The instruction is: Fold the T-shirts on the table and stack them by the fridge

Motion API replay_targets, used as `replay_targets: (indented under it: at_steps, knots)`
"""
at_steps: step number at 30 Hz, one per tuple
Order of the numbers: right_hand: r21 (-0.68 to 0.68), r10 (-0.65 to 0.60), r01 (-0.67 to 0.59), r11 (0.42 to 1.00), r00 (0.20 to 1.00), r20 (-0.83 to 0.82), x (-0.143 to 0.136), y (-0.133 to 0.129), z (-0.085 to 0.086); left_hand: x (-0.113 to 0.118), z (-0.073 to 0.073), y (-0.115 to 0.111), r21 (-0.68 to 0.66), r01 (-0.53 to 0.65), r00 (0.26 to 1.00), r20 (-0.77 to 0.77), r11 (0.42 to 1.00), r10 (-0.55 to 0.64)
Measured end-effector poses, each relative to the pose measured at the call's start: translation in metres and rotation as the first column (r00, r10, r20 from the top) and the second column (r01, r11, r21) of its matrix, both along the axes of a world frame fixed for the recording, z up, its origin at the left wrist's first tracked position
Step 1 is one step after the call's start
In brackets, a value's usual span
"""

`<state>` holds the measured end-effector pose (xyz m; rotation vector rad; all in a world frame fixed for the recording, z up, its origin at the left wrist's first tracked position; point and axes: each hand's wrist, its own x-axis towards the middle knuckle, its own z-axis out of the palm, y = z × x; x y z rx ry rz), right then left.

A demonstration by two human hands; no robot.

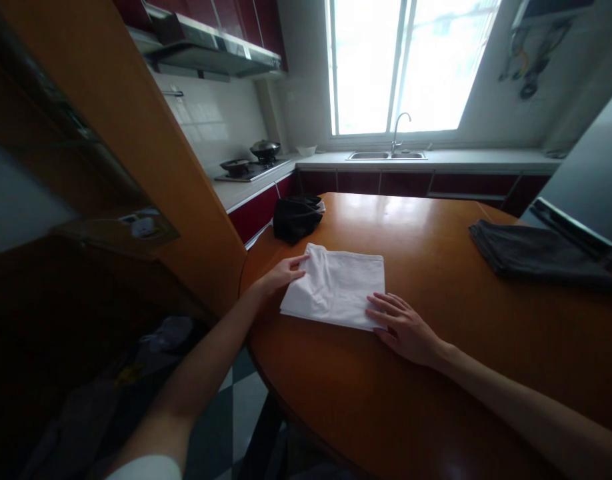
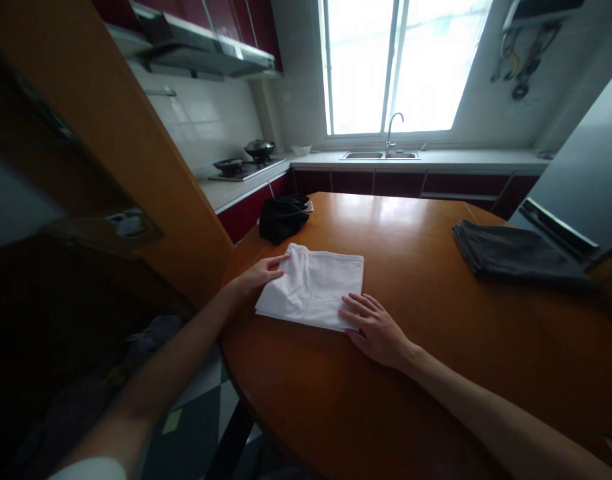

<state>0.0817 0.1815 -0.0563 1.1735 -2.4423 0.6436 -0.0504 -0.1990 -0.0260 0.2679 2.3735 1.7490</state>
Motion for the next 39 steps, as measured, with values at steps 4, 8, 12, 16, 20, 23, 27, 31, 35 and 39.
replay_targets:
  at_steps: [4, 8, 12, 16, 20, 23, 27, 31, 35, 39]
  knots:
    - [-0.007, 0.015, -0.015, 1.000, 0.999, -0.047, 0.002, 0.000, 0.002, 0.003, -0.005, 0.001, -0.008, -0.021, 0.999, -0.041, 1.000, 0.020]
    - [0.004, 0.030, -0.030, 1.000, 0.996, -0.087, 0.002, 0.001, 0.003, 0.005, -0.005, 0.004, -0.095, -0.014, 0.996, -0.088, 0.995, 0.006]
    - [0.027, 0.036, -0.033, 0.999, 0.994, -0.099, 0.006, 0.003, 0.004, 0.002, -0.002, -0.003, -0.359, -0.054, 0.967, -0.251, 0.932, -0.040]
    - [-0.016, -0.060, 0.059, 0.998, 0.998, -0.031, -0.003, -0.006, 0.009, -0.017, 0.009, -0.008, -0.597, -0.149, 0.922, -0.372, 0.789, -0.107]
    - [0.018, -0.335, 0.336, 0.942, 0.936, 0.109, -0.050, -0.039, 0.022, -0.043, 0.010, 0.026, -0.598, -0.143, 0.862, -0.467, 0.788, -0.198]
    - [0.101, -0.505, 0.494, 0.863, 0.846, 0.171, -0.096, -0.066, 0.027, -0.047, -0.002, 0.062, -0.649, -0.082, 0.867, -0.420, 0.756, -0.267]
    - [0.221, -0.588, 0.546, 0.808, 0.760, 0.276, -0.133, -0.075, 0.018, -0.040, -0.022, 0.078, -0.686, -0.100, 0.888, -0.387, 0.720, -0.246]
    - [0.267, -0.632, 0.574, 0.775, 0.694, 0.345, -0.142, -0.056, -0.001, -0.044, -0.030, 0.062, -0.670, -0.108, 0.900, -0.380, 0.734, -0.214]
    - [0.252, -0.639, 0.589, 0.768, 0.682, 0.354, -0.144, -0.041, -0.009, -0.063, -0.029, 0.041, -0.506, -0.145, 0.959, -0.283, 0.850, -0.004]
    - [0.152, -0.623, 0.616, 0.773, 0.692, 0.365, -0.145, -0.038, -0.005, -0.073, -0.023, 0.022, -0.365, -0.186, 0.956, -0.283, 0.912, 0.081]
